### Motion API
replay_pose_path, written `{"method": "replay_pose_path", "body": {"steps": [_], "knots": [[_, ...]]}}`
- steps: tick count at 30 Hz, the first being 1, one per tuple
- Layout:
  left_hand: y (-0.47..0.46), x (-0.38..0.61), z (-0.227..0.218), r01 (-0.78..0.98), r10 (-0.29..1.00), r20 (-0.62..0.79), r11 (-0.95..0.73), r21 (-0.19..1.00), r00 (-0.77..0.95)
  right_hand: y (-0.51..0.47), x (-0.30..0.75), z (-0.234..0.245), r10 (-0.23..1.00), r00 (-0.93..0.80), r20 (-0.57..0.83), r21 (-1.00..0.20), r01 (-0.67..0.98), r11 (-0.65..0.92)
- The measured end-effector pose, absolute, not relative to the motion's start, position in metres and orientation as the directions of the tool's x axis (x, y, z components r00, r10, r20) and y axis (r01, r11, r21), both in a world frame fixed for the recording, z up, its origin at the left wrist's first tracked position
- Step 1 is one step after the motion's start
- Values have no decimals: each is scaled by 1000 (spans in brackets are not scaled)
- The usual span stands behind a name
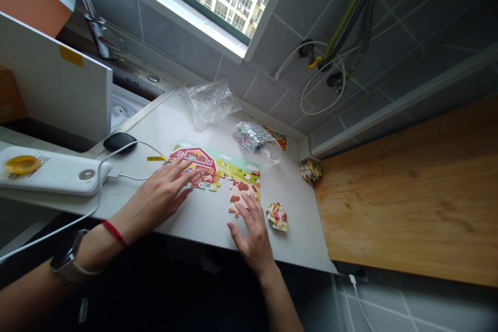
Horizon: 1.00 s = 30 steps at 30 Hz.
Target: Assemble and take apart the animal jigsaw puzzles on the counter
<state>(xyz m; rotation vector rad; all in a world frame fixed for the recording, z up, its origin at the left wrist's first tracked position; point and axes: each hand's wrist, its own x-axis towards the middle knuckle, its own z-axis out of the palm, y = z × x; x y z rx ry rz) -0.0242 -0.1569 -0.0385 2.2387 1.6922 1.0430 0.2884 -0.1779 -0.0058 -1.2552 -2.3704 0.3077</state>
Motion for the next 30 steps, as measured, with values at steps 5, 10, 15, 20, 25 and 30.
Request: {"method": "replay_pose_path", "body": {"steps": [5,10,15,20,25,30], "knots": [[-131,1,-22,808,890,341,-430,402,304,-176,268,-27,898,-428,97,-318,842,436],[-79,-1,-3,942,973,-41,-209,264,227,-176,271,-19,894,-444,66,-303,844,442],[-44,-48,24,918,856,-356,-288,273,375,-178,270,-15,898,-434,73,-332,839,432],[-36,-74,37,960,867,-413,-241,141,278,-178,271,-16,898,-432,84,-359,827,432],[-30,-70,43,946,856,-405,-303,112,322,-178,273,-17,891,-444,96,-383,810,445],[-23,-66,48,936,868,-366,-350,30,337,-178,274,-19,888,-442,126,-429,783,450]]}}
